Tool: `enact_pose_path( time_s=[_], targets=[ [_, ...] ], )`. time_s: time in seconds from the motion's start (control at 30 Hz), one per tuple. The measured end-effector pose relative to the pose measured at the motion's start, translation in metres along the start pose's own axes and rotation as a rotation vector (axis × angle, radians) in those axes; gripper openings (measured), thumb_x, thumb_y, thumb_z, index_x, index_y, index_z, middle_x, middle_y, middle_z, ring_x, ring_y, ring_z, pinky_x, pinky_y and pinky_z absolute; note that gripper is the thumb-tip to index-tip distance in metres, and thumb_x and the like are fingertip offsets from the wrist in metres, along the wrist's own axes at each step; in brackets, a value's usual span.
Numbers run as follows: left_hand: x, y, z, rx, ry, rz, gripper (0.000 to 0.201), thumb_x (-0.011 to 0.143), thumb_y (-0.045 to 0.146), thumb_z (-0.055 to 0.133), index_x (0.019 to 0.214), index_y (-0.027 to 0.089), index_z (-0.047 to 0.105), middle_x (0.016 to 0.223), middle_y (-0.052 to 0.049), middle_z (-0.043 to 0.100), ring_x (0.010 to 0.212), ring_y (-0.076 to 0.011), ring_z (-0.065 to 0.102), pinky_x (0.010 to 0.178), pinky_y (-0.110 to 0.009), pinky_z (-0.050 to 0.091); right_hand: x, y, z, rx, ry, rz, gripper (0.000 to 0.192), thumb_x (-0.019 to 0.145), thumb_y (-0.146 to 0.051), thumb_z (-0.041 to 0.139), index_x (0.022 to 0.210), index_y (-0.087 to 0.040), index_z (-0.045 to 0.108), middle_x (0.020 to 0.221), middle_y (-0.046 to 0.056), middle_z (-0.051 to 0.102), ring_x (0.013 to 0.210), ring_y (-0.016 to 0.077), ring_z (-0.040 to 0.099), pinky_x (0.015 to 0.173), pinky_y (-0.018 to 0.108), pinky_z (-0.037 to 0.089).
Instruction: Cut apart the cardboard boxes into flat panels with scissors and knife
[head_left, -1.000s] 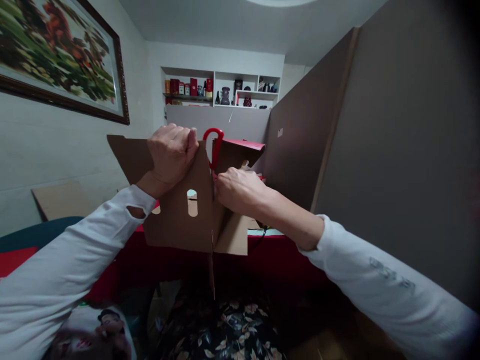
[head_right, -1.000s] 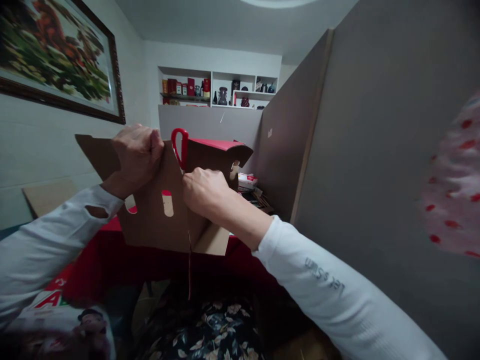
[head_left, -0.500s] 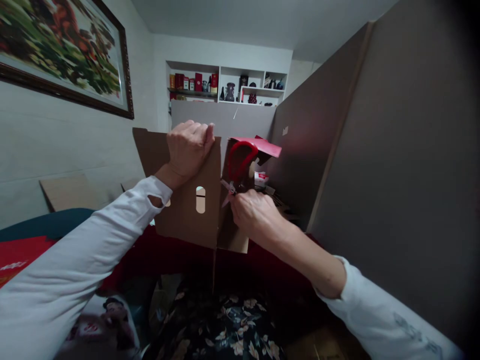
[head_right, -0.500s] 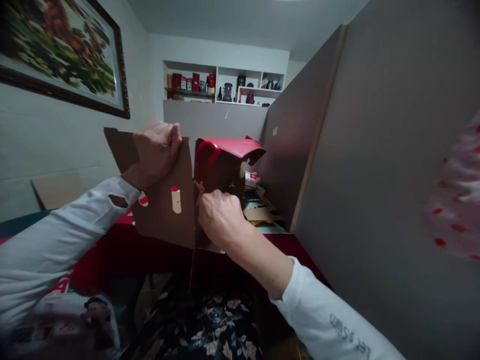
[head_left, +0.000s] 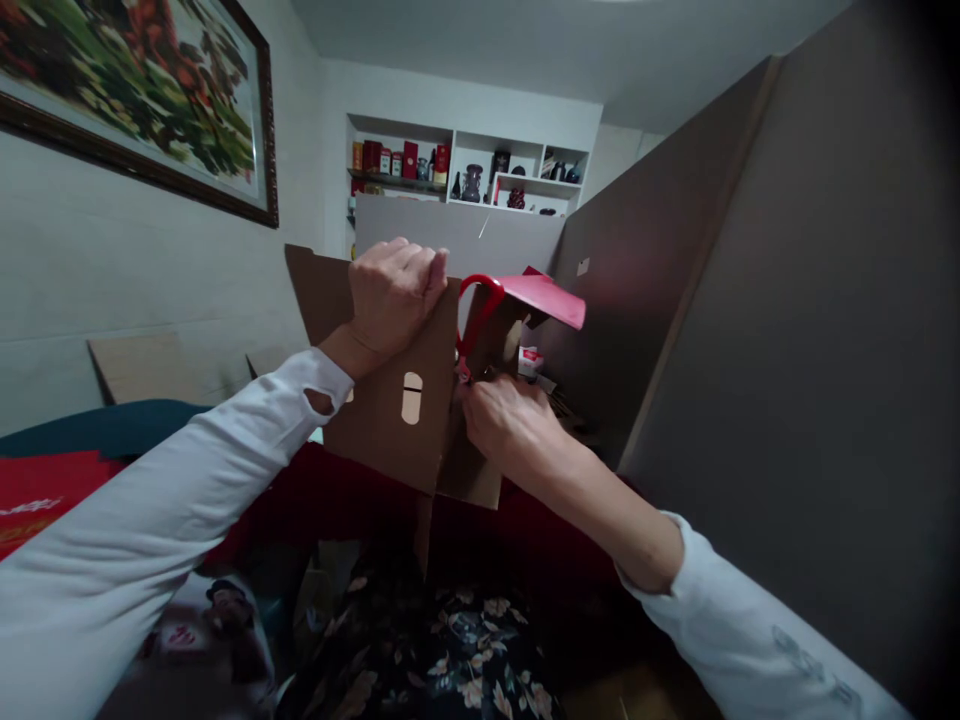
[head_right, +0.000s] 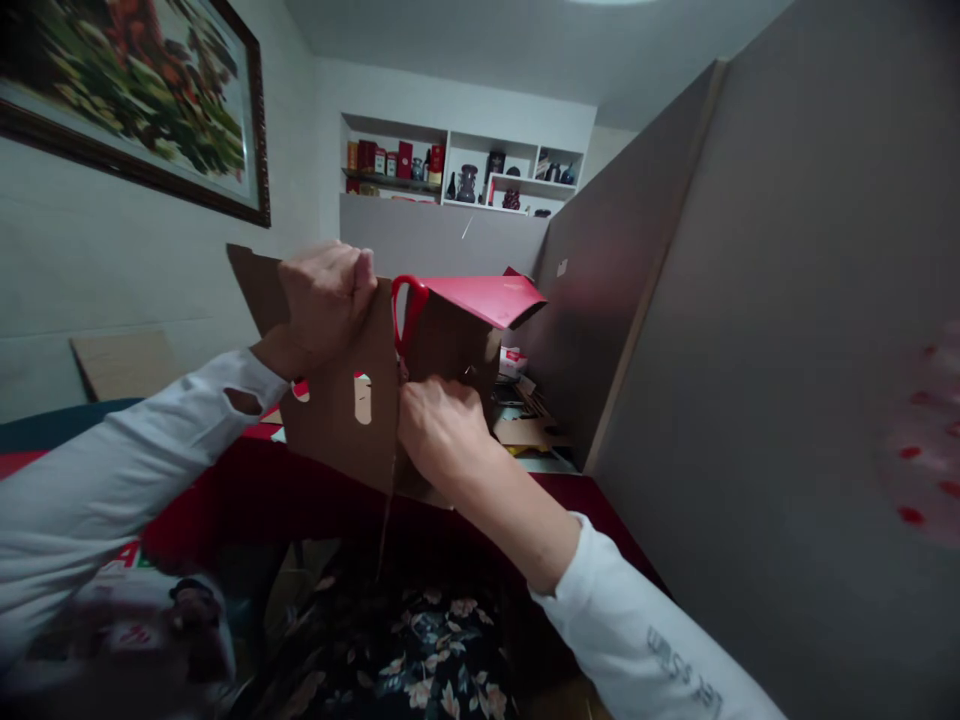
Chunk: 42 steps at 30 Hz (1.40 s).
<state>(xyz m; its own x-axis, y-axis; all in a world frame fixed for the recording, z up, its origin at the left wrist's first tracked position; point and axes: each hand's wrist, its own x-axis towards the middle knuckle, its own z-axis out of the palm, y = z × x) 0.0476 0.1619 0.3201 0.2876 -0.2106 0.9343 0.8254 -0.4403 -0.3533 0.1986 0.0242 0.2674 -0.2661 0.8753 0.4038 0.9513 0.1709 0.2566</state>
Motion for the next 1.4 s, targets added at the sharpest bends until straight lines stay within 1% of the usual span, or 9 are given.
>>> enact_pose_path(
  time_s=[0.2, 0.4, 0.57, 0.73, 0.8, 0.93, 1.07, 1.2, 1.4],
  targets=[
    [0.012, 0.015, -0.001, -0.17, -0.02, 0.0, 0.044, 0.107, 0.042, 0.029, 0.068, 0.025, 0.042, 0.064, 0.0, 0.048, 0.068, -0.019, 0.047, 0.069, -0.038, 0.03, -0.017, 0.003, 0.012, -0.009, 0.035, 0.064, 0.042, 0.104, -0.019, 0.036, 0.092, -0.013, 0.075, 0.083, 0.018, 0.075, 0.079, 0.0271, 0.075, 0.062, 0.03, 0.049],
    [0.012, 0.016, -0.001, -0.187, 0.079, 0.021, 0.042, 0.106, 0.037, 0.033, 0.065, 0.026, 0.039, 0.06, -0.001, 0.045, 0.063, -0.0211, 0.047, 0.064, -0.04, 0.029, -0.013, 0.009, 0.008, -0.021, 0.005, 0.0, 0.036, 0.101, -0.014, 0.038, 0.101, -0.014, 0.074, 0.09, 0.016, 0.077, 0.081, 0.0255, 0.074, 0.062, 0.03, 0.048],
    [0.006, 0.006, 0.0, -0.173, 0.126, 0.039, 0.042, 0.105, 0.036, 0.037, 0.064, 0.026, 0.033, 0.058, 0.0, 0.04, 0.06, -0.0213, 0.038, 0.061, -0.04, 0.024, -0.014, 0.022, -0.018, -0.079, 0.016, -0.053, 0.025, 0.099, -0.018, 0.046, 0.094, -0.012, 0.07, 0.085, 0.016, 0.075, 0.078, 0.0255, 0.073, 0.055, 0.029, 0.038],
    [0.007, 0.007, -0.002, -0.135, 0.038, -0.022, 0.043, 0.105, 0.04, 0.033, 0.064, 0.026, 0.032, 0.058, 0.0, 0.037, 0.061, -0.0207, 0.036, 0.063, -0.038, 0.024, -0.024, 0.029, -0.053, -0.228, 0.063, -0.113, 0.008, 0.088, -0.015, 0.056, 0.092, -0.014, 0.064, 0.081, 0.013, 0.072, 0.068, 0.0266, 0.069, 0.051, 0.033, 0.029],
    [0.008, 0.009, -0.004, -0.116, 0.012, -0.056, 0.044, 0.105, 0.041, 0.029, 0.063, 0.025, 0.028, 0.058, 0.0, 0.037, 0.061, -0.0207, 0.036, 0.062, -0.038, 0.022, -0.023, 0.032, -0.062, -0.266, 0.015, -0.163, 0.014, 0.08, -0.01, 0.061, 0.094, -0.013, 0.062, 0.081, 0.011, 0.071, 0.068, 0.0259, 0.068, 0.052, 0.033, 0.03],
    [0.008, 0.01, -0.007, -0.107, -0.005, -0.086, 0.044, 0.104, 0.042, 0.027, 0.064, 0.025, 0.022, 0.057, -0.001, 0.036, 0.059, -0.0202, 0.035, 0.061, -0.039, 0.02, -0.02, 0.041, -0.072, -0.341, -0.018, -0.326, 0.019, 0.082, -0.002, 0.058, 0.095, -0.014, 0.063, 0.085, 0.008, 0.068, 0.075, 0.0221, 0.064, 0.057, 0.033, 0.032],
    [0.008, 0.008, -0.007, -0.111, -0.024, -0.082, 0.045, 0.104, 0.041, 0.028, 0.063, 0.025, 0.021, 0.057, 0.0, 0.036, 0.059, -0.0194, 0.032, 0.059, -0.038, 0.02, -0.018, 0.049, -0.081, -0.489, 0.094, -0.541, 0.032, 0.101, -0.001, 0.037, 0.106, -0.013, 0.066, 0.104, 0.011, 0.066, 0.094, 0.023, 0.058, 0.069, 0.033, 0.039],
    [0.009, 0.01, -0.008, -0.116, -0.02, -0.061, 0.044, 0.104, 0.041, 0.025, 0.063, 0.027, 0.023, 0.057, -0.002, 0.041, 0.06, -0.0211, 0.036, 0.059, -0.04, 0.022, -0.003, 0.053, -0.086, -0.542, 0.225, -0.677, 0.035, 0.103, 0.0, 0.033, 0.113, -0.009, 0.065, 0.116, 0.015, 0.064, 0.114, 0.0259, 0.053, 0.076, 0.032, 0.044],
    [0.011, 0.014, -0.008, -0.148, -0.044, -0.051, 0.045, 0.104, 0.045, 0.025, 0.063, 0.027, 0.026, 0.058, -0.002, 0.042, 0.061, -0.0217, 0.036, 0.06, -0.04, 0.023, 0.01, 0.053, -0.092, -0.48, 0.145, -0.705, 0.036, 0.106, -0.005, 0.032, 0.105, -0.015, 0.067, 0.125, 0.01, 0.063, 0.129, 0.0234, 0.048, 0.1, 0.037, 0.041]
  ],
)
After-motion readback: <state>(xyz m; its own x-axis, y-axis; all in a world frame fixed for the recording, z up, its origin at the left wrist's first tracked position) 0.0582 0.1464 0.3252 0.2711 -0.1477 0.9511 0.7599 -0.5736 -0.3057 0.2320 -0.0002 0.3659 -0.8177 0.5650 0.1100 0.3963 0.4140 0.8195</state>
